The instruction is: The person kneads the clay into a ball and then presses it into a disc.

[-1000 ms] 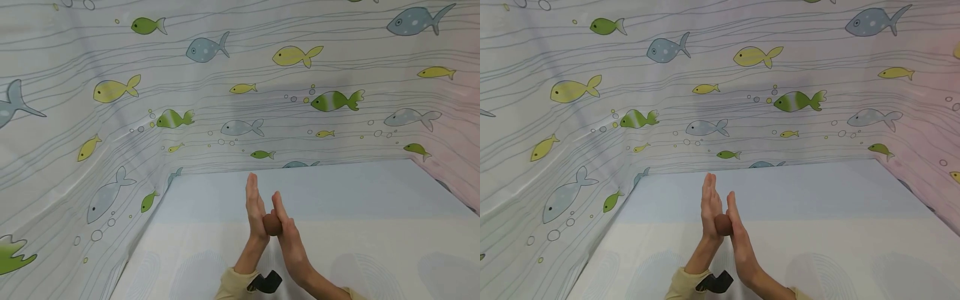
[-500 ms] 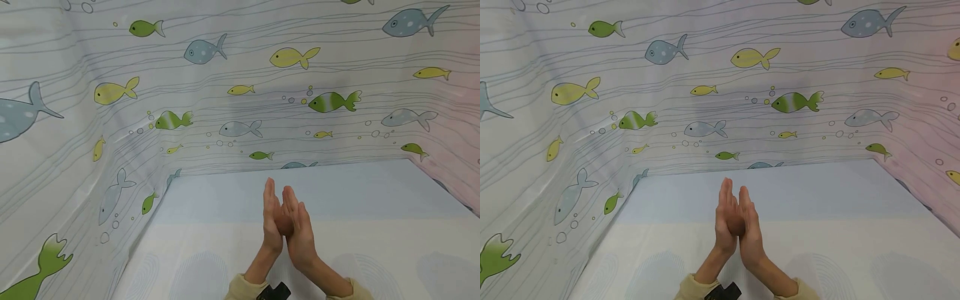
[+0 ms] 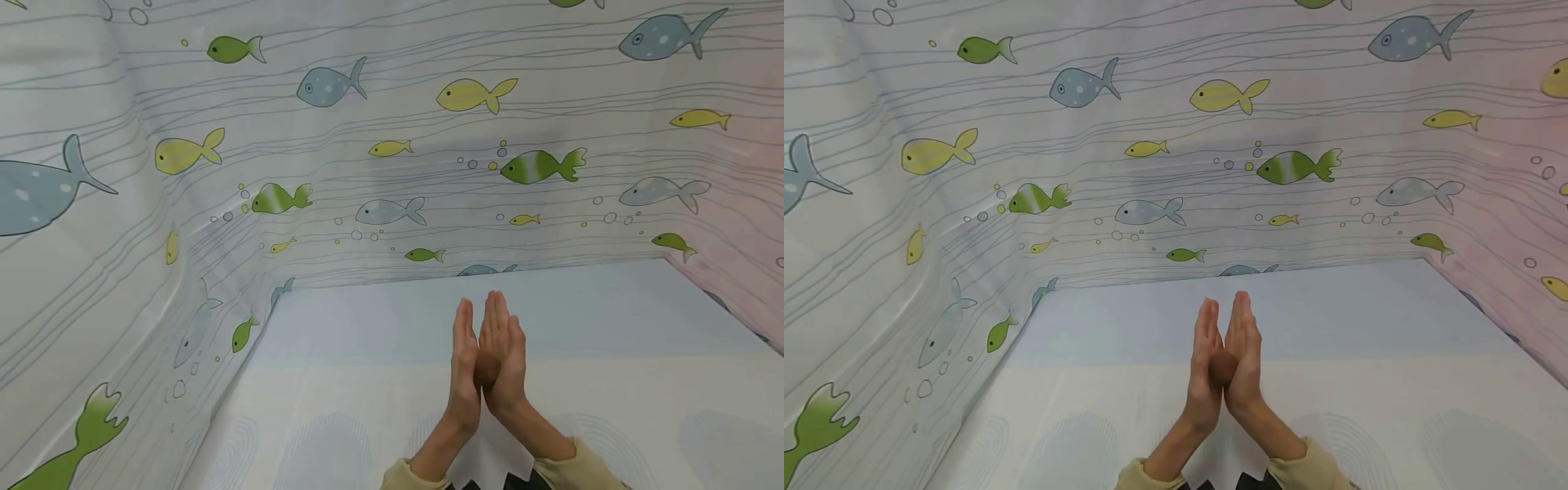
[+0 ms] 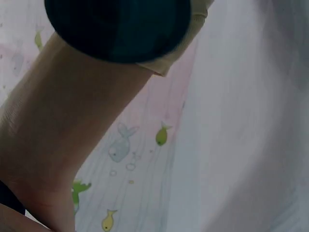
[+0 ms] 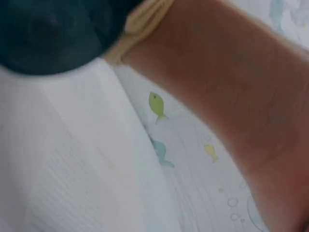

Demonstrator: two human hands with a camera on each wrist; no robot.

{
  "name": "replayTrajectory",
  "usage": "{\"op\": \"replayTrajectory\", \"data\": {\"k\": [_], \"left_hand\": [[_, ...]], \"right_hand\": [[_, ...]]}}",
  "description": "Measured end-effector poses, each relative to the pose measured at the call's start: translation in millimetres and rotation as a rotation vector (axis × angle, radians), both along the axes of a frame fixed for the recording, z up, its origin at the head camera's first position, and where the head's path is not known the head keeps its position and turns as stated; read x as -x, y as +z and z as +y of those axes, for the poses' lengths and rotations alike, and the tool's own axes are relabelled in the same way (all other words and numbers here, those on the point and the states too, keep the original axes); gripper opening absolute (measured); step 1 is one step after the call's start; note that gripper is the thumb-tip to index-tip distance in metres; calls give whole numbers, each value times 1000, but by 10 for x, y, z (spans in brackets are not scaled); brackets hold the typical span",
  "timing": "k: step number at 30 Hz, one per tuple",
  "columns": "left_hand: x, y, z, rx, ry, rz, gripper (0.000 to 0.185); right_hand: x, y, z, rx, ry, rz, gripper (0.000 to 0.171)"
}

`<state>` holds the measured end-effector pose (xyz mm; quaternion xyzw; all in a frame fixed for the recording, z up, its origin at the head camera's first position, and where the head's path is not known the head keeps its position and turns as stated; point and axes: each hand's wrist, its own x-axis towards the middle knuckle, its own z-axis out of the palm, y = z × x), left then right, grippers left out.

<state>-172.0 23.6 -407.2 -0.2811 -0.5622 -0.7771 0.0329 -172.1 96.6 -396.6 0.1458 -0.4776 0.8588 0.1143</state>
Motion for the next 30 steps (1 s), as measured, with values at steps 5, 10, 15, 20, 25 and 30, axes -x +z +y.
{"op": "replayTrajectory", "data": {"k": [5, 10, 15, 20, 25, 30], "left_hand": [[-58, 55, -9, 2, -24, 8, 62], [-117, 107, -20, 83, 3, 48, 63], [-130, 134, -32, 145, 37, 67, 64], [-48, 116, -71, 120, 119, 45, 64], [76, 90, -150, 32, 192, -13, 64], [168, 130, -232, 1, 282, 2, 63]], "right_hand": [[111, -52, 77, -20, -51, 31, 72], [242, -117, 178, -71, -129, 60, 76], [273, -166, 180, -99, -116, 106, 78], [162, -194, 28, -159, -25, 162, 70], [-38, -161, -161, -243, 78, 167, 65], [-175, -90, -234, -286, 138, 94, 66]]}}
